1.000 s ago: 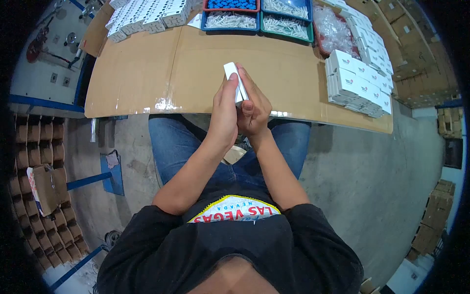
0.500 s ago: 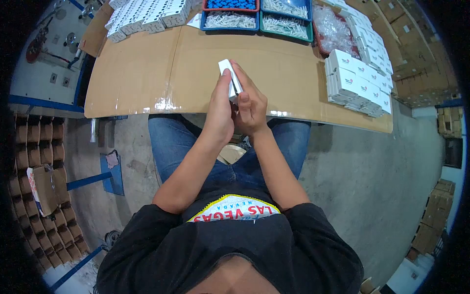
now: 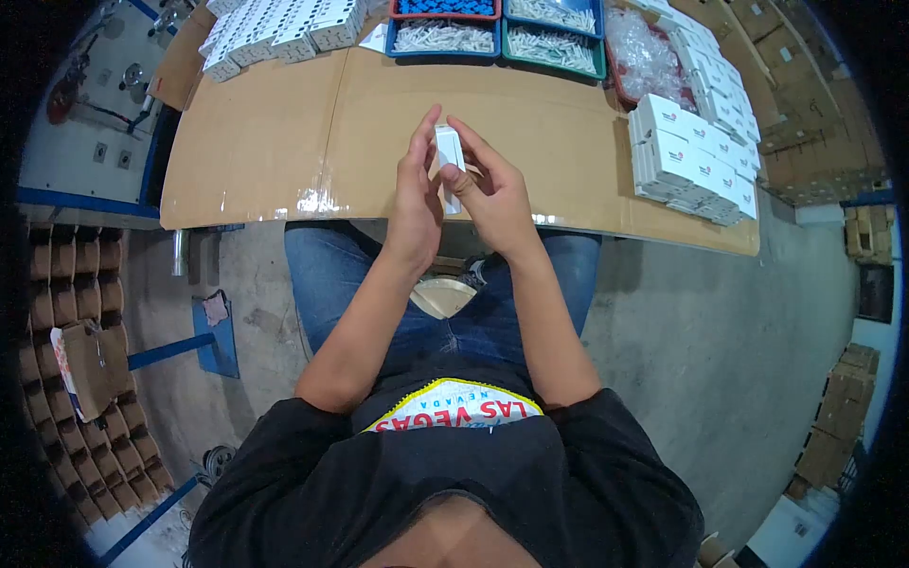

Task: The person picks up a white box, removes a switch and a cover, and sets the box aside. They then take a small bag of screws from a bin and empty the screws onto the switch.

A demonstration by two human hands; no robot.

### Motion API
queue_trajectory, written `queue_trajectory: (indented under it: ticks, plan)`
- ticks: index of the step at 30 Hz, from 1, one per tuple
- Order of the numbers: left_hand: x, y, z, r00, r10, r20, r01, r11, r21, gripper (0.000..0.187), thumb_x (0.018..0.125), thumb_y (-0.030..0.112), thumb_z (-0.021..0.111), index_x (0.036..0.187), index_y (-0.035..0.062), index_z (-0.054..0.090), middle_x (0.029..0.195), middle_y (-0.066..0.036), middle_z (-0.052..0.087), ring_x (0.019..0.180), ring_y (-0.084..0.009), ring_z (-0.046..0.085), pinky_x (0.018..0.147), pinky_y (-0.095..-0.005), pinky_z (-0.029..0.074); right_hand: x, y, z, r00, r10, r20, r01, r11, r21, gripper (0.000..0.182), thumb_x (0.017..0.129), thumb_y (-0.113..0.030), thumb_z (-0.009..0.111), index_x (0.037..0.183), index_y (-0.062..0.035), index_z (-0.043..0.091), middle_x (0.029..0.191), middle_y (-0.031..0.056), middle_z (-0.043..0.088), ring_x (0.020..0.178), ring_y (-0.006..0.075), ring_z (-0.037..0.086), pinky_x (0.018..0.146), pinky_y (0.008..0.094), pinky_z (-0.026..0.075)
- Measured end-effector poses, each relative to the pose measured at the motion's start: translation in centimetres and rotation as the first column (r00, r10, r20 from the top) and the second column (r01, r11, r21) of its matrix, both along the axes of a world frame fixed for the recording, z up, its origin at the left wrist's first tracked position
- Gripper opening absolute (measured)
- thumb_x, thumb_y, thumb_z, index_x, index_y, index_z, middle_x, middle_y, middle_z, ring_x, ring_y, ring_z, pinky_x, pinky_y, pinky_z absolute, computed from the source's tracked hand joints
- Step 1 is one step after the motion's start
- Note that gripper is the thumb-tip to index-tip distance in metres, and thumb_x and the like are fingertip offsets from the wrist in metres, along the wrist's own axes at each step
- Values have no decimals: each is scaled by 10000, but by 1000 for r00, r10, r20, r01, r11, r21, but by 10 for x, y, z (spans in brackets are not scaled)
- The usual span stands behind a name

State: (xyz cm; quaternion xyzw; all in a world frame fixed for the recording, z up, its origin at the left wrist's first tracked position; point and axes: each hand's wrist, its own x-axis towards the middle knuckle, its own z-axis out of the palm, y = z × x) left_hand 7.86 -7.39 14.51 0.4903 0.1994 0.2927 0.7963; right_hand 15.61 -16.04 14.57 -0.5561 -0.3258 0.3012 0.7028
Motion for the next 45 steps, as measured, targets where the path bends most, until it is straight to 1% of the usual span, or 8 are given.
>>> queue_trajectory:
  ticks: [2,4,7,11,14,17,23,45]
  plan:
    - [-1,2,2,997,48,-52,-51,998,-45,668,1059,561,395,1584,149,393,1273,-52,602,1153,-141,570,1024,-318,419,-2,2,-4,988,-97,120,96,995,17,604,977,-272,729,1497,-48,520,1399,138,598,1279,240,578,1076,365,455]
    - [-7,11,1,965,-143,-220,69,947,-313,720,1025,686,393,1509,161,482,1234,-41,629,1130,-149,596,1009,-341,447,4,3,-14,950,-118,290,118,993,15,582,968,-242,715,1482,-38,532,1378,150,602,1269,265,585,1076,373,455]
    - [-15,15,14,901,-372,-221,233,848,-476,644,1015,673,440,1391,166,564,1211,-29,646,1133,-158,611,982,-365,474,3,0,-11,851,-135,508,161,987,-6,553,946,-193,683,1456,-23,551,1339,178,606,1253,318,592,1077,391,456]
    - [-13,8,13,909,-374,-182,249,840,-481,558,1022,623,489,1302,152,593,1189,-19,647,1123,-167,619,940,-380,493,3,2,-12,738,-184,649,242,970,0,545,955,-240,688,1426,4,567,1350,215,602,1258,362,592,1059,416,472]
    - [-12,4,19,933,-319,-166,209,857,-472,596,1021,639,461,1315,129,559,1120,-47,623,1009,-167,610,920,-361,472,5,4,-22,712,-213,669,266,964,24,600,971,-326,701,1425,37,556,1404,249,588,1252,391,598,1047,432,482]
    - [-10,3,10,962,-264,-71,190,833,-520,497,1038,534,518,1309,123,586,1174,-33,642,1126,-157,608,983,-349,463,6,5,-22,641,-208,739,242,968,62,663,983,-386,687,1442,65,527,1458,270,557,1295,417,584,1079,436,469]
    - [-11,4,8,961,-262,-91,199,879,-434,451,1043,505,513,1257,115,588,1125,-16,630,1084,-149,594,996,-340,438,5,2,-21,624,-205,754,234,970,70,618,1033,-346,616,1474,68,488,1484,280,528,1381,417,525,1127,432,440]
    - [-11,2,6,961,-247,-125,180,900,-397,470,1045,502,507,1272,94,562,1148,-31,609,1108,-155,575,1004,-338,434,2,3,-25,615,-217,758,252,965,73,566,1066,-337,560,1445,81,512,1421,297,573,1316,439,577,1079,438,484]
